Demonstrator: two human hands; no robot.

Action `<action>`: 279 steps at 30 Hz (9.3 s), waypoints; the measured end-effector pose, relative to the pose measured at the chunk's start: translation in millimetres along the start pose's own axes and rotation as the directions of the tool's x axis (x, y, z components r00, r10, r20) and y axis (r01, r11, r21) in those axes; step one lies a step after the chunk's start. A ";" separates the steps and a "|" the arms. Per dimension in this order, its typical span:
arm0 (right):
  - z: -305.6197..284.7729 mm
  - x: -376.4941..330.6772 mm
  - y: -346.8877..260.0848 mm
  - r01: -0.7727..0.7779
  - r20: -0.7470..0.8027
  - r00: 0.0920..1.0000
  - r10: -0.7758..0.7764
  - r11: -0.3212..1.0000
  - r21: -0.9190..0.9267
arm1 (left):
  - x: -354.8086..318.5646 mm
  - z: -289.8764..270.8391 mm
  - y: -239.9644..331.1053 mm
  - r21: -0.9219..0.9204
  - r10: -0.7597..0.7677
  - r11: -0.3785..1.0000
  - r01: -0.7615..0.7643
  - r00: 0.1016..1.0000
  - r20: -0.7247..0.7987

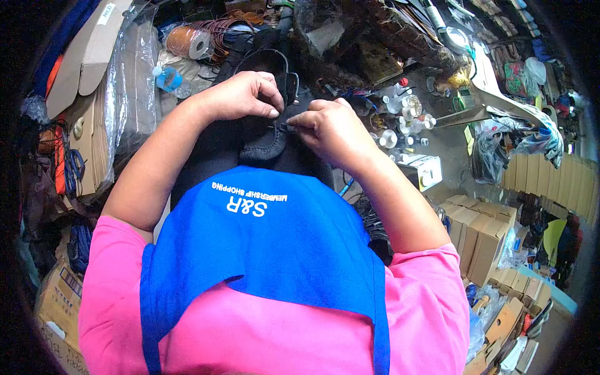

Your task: The recorder is sewing a black leather shoe upper by hand using a needle and thread.

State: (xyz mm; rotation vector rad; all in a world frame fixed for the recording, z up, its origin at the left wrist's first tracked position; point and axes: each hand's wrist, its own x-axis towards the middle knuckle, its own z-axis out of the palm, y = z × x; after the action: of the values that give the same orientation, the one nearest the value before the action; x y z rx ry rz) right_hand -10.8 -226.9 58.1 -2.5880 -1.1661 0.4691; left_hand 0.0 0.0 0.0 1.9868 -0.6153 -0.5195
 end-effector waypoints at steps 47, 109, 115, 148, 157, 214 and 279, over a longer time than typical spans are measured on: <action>55.4 -12.2 -6.4 0.067 -0.362 0.931 -0.046 0.997 0.047 | -90.2 46.6 36.4 0.081 -0.116 0.980 0.182 0.852 -0.511; 40.8 10.0 23.6 -0.213 0.140 0.975 0.172 0.556 0.804 | -51.3 63.0 18.0 -0.009 -0.239 0.963 0.270 0.838 -0.491; 37.2 18.7 17.3 -0.250 0.165 0.962 0.217 0.460 0.852 | -42.7 68.5 15.1 -0.056 -0.238 0.969 0.243 0.833 -0.500; 7.1 -15.3 42.8 -0.012 -0.224 0.962 0.155 0.846 0.533 | -43.4 50.1 25.0 0.315 -0.118 0.923 0.219 0.943 -0.311; -16.0 17.3 20.1 0.193 -0.242 0.934 -0.263 0.941 -0.277 | -46.0 54.1 25.2 0.386 -0.094 0.896 0.222 0.942 -0.323; 15.2 34.1 39.8 0.210 -0.103 0.977 -0.187 0.934 0.289 | -9.4 11.8 1.6 -0.003 -0.015 1.000 0.015 0.996 -0.091; 61.1 -12.6 49.7 0.000 -0.266 0.963 0.037 0.990 0.139 | -110.2 -29.5 35.9 0.272 -0.549 0.768 0.580 0.815 -0.186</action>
State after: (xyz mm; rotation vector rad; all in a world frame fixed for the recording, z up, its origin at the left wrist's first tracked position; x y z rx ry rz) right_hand -9.2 -262.0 -13.6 -2.4510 -0.9818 0.1861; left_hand -76.3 72.6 56.7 2.5009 -0.0088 -0.7143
